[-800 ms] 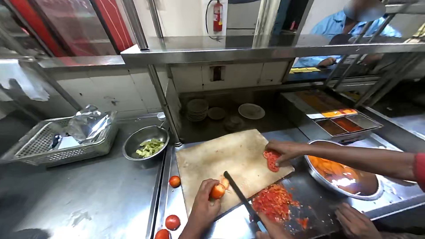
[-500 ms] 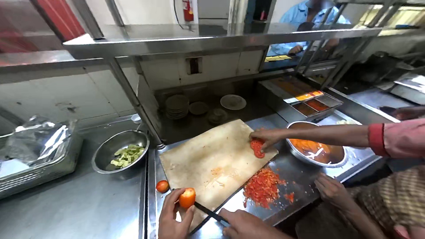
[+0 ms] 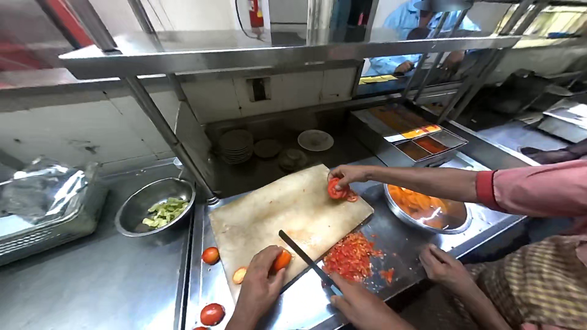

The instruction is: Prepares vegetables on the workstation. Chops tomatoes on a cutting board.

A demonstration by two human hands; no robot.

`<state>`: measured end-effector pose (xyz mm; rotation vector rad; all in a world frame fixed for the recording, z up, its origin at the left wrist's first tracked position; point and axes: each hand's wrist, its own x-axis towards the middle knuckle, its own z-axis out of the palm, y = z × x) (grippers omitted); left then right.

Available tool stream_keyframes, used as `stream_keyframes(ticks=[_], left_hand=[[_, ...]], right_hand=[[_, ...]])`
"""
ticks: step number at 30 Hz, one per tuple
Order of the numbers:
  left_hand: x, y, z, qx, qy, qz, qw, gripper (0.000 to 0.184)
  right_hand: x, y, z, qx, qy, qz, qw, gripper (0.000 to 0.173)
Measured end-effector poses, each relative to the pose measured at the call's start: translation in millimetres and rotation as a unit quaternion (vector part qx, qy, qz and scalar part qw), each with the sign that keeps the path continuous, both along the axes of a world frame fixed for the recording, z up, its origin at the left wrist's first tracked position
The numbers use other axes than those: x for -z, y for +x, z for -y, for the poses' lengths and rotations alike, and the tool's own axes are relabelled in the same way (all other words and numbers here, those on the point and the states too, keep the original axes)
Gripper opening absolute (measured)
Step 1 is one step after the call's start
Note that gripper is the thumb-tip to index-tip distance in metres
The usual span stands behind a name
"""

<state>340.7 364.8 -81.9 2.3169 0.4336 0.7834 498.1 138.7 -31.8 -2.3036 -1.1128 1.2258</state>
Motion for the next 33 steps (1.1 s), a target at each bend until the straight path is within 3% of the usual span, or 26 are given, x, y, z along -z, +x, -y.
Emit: stream_keyframes(ticks=[6,12,23,26,29,33], left_hand=[[-2,2,2,-0.017,0.023,-0.032,0.999,0.040],[0,2,2,-0.030,0.016,-0.047,0.998,0.040],[-2,4,-1,-0.022,0.003,-0.057,0.998,0.041],[-2,4,-2,-0.020,0.019,-0.052,0.998,0.040],[2,6,-3,-0.012,0.031,-0.032,0.999,0.039],[-1,3,-3,-0.012,0.014,-0.013,1.000,0.045]], right_hand=[[-56,8,1,-0.028,-0.025,0.023,0.999,0.045],[-43,22,18,-0.120,-0.029,0.057,0.991,0.046],[-73,24,8,-0.151,-0.086,0.049,0.984,0.043],[-47,15,-15,-0.139,-0.064,0.035,0.988,0.049],[-6,11,-42,-0.133,-0.019,0.038,0.990,0.041],[1,12,-50,-0.133,0.003,0.027,0.991,0.042]])
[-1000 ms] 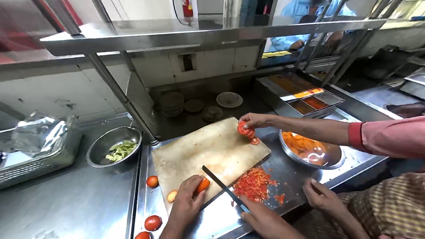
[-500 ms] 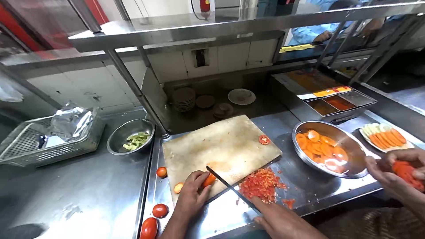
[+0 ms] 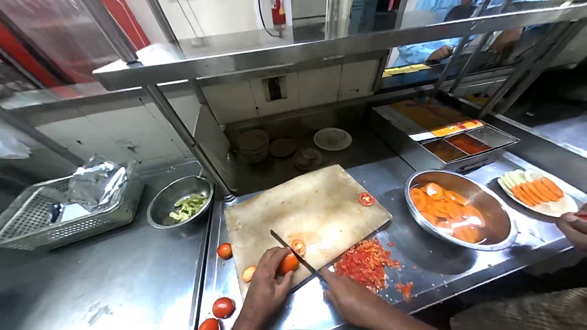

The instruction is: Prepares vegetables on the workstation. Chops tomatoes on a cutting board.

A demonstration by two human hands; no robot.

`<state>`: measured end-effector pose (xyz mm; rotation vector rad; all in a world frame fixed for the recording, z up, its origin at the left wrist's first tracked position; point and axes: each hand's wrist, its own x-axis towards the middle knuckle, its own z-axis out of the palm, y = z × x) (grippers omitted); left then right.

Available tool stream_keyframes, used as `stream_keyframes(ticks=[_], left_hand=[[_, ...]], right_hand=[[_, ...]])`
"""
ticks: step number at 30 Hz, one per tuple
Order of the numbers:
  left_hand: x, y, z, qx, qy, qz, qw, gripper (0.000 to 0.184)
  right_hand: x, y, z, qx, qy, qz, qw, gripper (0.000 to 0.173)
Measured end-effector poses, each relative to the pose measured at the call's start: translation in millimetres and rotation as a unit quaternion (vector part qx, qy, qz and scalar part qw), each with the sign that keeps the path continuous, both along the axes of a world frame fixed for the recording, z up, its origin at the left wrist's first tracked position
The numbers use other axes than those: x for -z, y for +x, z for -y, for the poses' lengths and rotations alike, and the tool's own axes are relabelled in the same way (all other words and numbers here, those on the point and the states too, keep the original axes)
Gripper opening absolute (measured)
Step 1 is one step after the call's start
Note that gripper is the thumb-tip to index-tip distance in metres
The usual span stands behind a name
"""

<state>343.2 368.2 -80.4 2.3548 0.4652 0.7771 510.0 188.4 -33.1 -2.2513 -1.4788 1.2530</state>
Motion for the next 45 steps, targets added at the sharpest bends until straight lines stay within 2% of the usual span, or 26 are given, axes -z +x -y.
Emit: stream_keyframes(ticks=[3,6,10,14,16,18,20,22,25,28,31,35,40,45], left_hand=[[-5,-1,1,0.000,-0.026,0.018,0.999,0.054],[-5,-6,1,-0.002,-0.030,0.015,0.999,0.052],[-10,-14,-5,-0.010,-0.076,0.002,0.997,0.049],[-3,-39,-20,-0.078,-0.088,0.044,0.992,0.052],[-6,-54,-26,-0.133,-0.165,0.065,0.975,0.061],[-24,-67,-25,-0.181,-0.251,0.093,0.946,0.068],[-40,-77,-23,-0.194,-0.273,0.120,0.934,0.074],[-50,-80,-21,-0.178,-0.260,0.134,0.939,0.076],[-55,-72,-8,-0.120,-0.231,0.151,0.954,0.065],[-54,-55,7,-0.068,-0.196,0.136,0.969,0.060],[-41,-33,15,-0.027,-0.141,0.088,0.986,0.054],[-13,7,17,0.021,-0.085,0.062,0.994,0.044],[-4,41,11,0.054,-0.015,0.000,0.998,0.032],[-2,36,4,0.082,0.070,-0.016,0.994,0.033]], right_hand=[[1,3,2,0.012,-0.001,-0.008,1.000,0.044],[3,8,6,0.022,0.008,-0.048,0.999,0.046],[12,25,30,0.074,0.057,-0.130,0.987,0.048],[24,44,60,0.154,0.068,-0.247,0.954,0.046],[34,49,71,0.178,0.064,-0.309,0.932,0.045],[39,47,73,0.185,0.052,-0.361,0.913,0.046],[39,44,65,0.155,0.044,-0.379,0.911,0.048],[35,38,45,0.093,0.034,-0.355,0.929,0.050],[14,20,7,-0.018,0.026,-0.257,0.966,0.047],[-8,6,-12,-0.077,0.047,-0.189,0.978,0.046],[-7,16,-3,-0.009,0.059,-0.134,0.989,0.042],[-4,39,36,0.097,0.062,-0.073,0.991,0.049],[-6,35,61,0.119,0.027,-0.040,0.992,0.049],[2,40,64,0.109,0.025,-0.050,0.992,0.048]])
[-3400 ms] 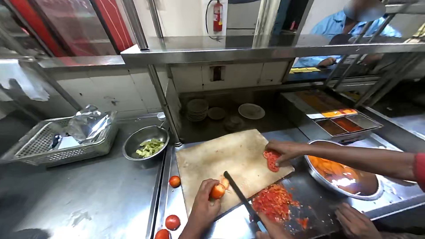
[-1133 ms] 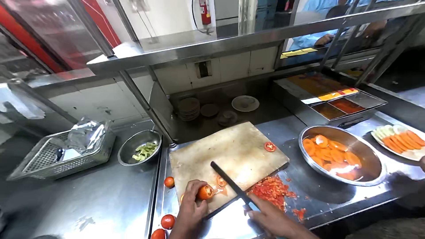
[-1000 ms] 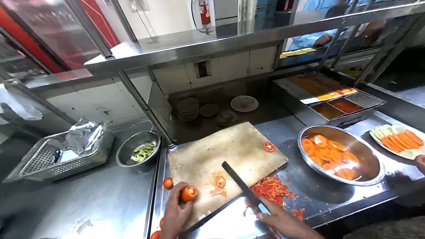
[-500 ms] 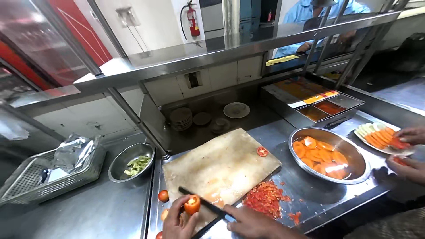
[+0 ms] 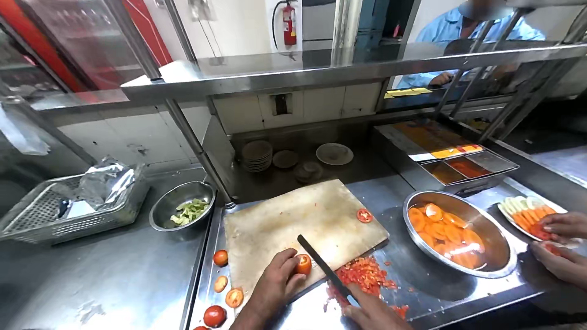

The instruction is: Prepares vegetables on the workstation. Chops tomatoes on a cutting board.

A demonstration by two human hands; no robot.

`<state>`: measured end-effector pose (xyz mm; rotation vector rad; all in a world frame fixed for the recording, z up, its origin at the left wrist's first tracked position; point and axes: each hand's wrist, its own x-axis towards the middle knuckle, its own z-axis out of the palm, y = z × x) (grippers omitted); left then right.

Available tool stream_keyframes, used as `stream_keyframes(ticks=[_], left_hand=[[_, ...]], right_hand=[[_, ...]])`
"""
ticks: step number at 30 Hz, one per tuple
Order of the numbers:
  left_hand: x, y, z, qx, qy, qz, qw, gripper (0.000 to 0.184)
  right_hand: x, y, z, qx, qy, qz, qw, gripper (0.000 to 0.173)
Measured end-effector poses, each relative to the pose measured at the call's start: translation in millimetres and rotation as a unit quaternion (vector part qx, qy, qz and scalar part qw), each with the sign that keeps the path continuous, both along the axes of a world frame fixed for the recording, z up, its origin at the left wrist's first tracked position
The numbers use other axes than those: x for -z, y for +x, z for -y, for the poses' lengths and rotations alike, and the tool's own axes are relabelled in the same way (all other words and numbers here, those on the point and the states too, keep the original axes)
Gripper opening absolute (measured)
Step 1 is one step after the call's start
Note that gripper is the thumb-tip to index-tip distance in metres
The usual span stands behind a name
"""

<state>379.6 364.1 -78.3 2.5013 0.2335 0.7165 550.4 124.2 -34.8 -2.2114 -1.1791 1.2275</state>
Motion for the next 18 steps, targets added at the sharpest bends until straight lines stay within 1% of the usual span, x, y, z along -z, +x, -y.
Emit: stream_keyframes(ticks=[4,8,12,15,18], left_hand=[[-1,2,4,0.031,0.010,-0.007,0.999,0.036],[1,12,15,0.049,0.012,0.003,0.999,0.030],[2,22,7,0.030,0.035,0.042,0.998,0.024],[0,22,-4,0.045,0.041,0.041,0.997,0.025],[2,21,-7,0.066,0.050,0.055,0.995,0.026]], right_hand=[[-24,9,0,-0.019,-0.011,0.033,0.999,0.047],[-20,9,0,-0.032,-0.033,0.027,0.999,0.047],[-8,0,-3,-0.013,-0.014,0.003,1.000,0.046],[-15,6,-2,-0.002,-0.011,0.012,1.000,0.047],[-29,15,4,-0.036,-0.014,0.038,0.999,0.045]])
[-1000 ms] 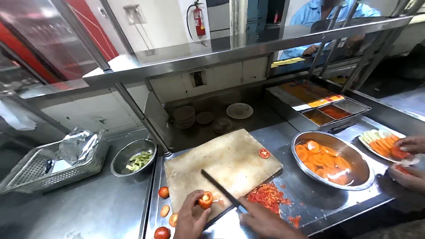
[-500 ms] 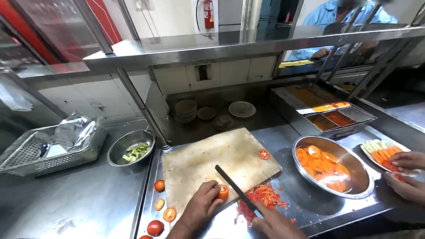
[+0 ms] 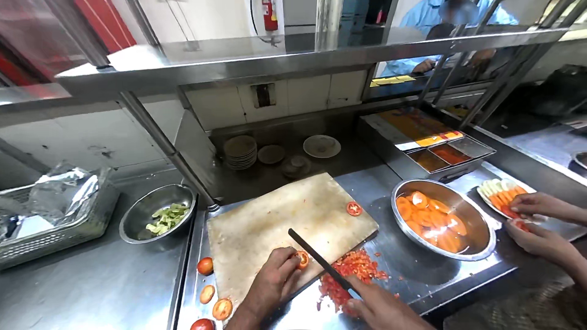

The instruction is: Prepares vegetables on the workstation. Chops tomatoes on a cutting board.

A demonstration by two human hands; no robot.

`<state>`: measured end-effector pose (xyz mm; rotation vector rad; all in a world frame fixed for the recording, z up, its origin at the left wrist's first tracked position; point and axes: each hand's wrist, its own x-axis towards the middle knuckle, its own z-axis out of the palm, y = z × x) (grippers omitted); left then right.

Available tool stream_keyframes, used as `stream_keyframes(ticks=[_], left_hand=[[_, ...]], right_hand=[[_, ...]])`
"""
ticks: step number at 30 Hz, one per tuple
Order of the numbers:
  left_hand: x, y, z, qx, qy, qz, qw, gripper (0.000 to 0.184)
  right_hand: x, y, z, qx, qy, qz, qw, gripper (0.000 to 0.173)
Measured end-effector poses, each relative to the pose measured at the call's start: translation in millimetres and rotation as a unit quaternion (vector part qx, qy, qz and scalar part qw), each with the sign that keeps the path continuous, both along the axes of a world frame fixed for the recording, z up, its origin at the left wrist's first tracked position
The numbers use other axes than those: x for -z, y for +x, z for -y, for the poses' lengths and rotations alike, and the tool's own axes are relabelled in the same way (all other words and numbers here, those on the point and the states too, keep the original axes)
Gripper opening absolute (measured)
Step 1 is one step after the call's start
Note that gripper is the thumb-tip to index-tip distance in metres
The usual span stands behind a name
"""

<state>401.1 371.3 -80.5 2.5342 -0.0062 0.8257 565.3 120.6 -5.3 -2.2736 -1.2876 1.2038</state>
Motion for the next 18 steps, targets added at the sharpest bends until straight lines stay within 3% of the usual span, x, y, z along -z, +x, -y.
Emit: stream_keyframes(ticks=[12,18], left_hand=[[6,-1,-3,0.014,-0.042,0.022,0.999,0.027],[1,0,-6,0.044,-0.048,-0.023,0.998,0.024]], right_hand=[[-57,0,-3,-0.064,-0.063,0.046,0.995,0.038],[6,-9,-65,-0.032,0.010,-0.010,0.999,0.038]])
